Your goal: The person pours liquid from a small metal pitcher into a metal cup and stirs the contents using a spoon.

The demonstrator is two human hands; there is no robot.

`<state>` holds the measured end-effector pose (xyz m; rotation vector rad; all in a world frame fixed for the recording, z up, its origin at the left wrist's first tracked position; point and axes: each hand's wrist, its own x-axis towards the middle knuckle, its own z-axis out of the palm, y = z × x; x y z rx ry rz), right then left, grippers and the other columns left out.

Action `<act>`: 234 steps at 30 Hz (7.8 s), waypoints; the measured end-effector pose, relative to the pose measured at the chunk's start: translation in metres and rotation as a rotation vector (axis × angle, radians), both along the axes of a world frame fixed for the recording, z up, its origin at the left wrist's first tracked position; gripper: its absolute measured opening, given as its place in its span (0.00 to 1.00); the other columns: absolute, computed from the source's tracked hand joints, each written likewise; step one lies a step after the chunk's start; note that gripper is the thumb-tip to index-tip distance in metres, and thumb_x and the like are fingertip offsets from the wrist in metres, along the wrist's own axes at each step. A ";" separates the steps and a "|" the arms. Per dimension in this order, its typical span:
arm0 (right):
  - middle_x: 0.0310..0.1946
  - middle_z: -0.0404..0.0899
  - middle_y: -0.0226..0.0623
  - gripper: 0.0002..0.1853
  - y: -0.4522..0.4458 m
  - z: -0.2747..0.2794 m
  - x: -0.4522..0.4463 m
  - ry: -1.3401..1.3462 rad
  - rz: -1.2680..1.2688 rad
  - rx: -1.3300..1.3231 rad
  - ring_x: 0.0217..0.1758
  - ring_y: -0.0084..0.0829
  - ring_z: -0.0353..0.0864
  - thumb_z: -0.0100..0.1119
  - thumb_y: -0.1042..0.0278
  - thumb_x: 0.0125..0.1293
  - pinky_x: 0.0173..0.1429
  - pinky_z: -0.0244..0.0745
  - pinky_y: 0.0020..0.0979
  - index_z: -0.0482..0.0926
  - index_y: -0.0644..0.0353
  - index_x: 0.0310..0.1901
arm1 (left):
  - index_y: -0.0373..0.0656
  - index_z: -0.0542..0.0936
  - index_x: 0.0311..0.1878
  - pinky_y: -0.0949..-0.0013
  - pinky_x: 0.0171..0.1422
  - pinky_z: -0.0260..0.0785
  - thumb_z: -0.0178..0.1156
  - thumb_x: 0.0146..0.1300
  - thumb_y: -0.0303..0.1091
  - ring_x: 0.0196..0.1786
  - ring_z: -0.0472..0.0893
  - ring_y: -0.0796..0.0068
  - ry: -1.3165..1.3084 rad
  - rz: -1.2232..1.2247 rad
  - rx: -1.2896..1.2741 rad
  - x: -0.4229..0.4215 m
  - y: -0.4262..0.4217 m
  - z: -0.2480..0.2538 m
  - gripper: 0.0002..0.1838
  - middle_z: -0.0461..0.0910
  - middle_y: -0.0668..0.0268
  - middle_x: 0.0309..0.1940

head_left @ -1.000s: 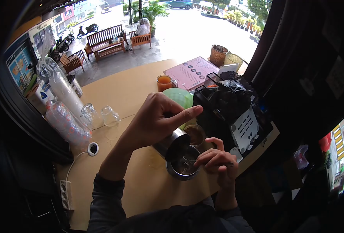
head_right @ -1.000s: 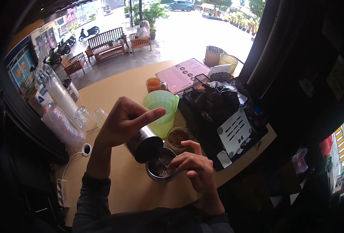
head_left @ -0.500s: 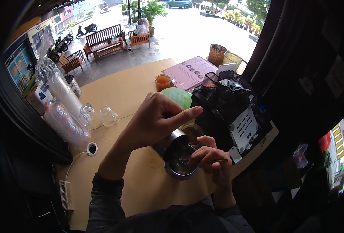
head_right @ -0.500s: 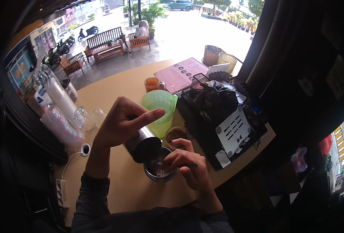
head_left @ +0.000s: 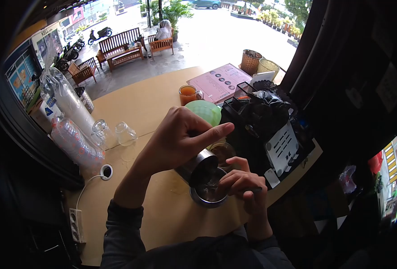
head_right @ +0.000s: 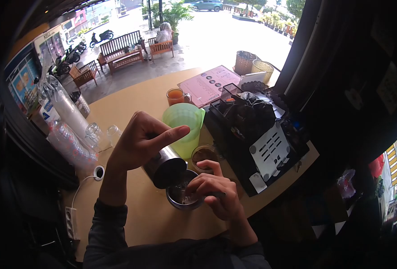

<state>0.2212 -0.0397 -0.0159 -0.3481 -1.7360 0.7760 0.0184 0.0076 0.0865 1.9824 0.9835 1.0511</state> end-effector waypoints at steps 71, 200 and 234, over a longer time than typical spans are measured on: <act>0.28 0.84 0.33 0.21 -0.035 0.006 0.000 -0.214 -0.422 0.282 0.28 0.30 0.85 0.54 0.47 0.70 0.59 0.66 0.51 0.77 0.60 0.32 | 0.36 0.76 0.14 0.74 0.20 0.46 0.65 0.67 0.39 0.16 0.56 0.91 -0.045 -0.096 -0.019 0.008 -0.003 0.003 0.26 0.60 0.79 0.10; 0.36 0.87 0.37 0.31 -0.025 -0.001 0.003 -0.150 -0.334 0.055 0.39 0.33 0.87 0.40 0.38 0.72 0.70 0.56 0.53 0.81 0.59 0.35 | 0.41 0.60 0.08 0.73 0.21 0.38 0.71 0.61 0.37 0.17 0.50 0.92 0.001 0.049 0.146 0.006 -0.002 -0.003 0.33 0.51 0.80 0.10; 0.33 0.86 0.39 0.33 -0.025 0.002 0.002 -0.144 -0.315 0.081 0.39 0.33 0.87 0.35 0.40 0.77 0.70 0.57 0.52 0.80 0.62 0.32 | 0.39 0.64 0.08 0.73 0.20 0.40 0.71 0.60 0.39 0.18 0.51 0.92 0.015 0.078 0.156 0.000 -0.002 -0.006 0.32 0.52 0.80 0.09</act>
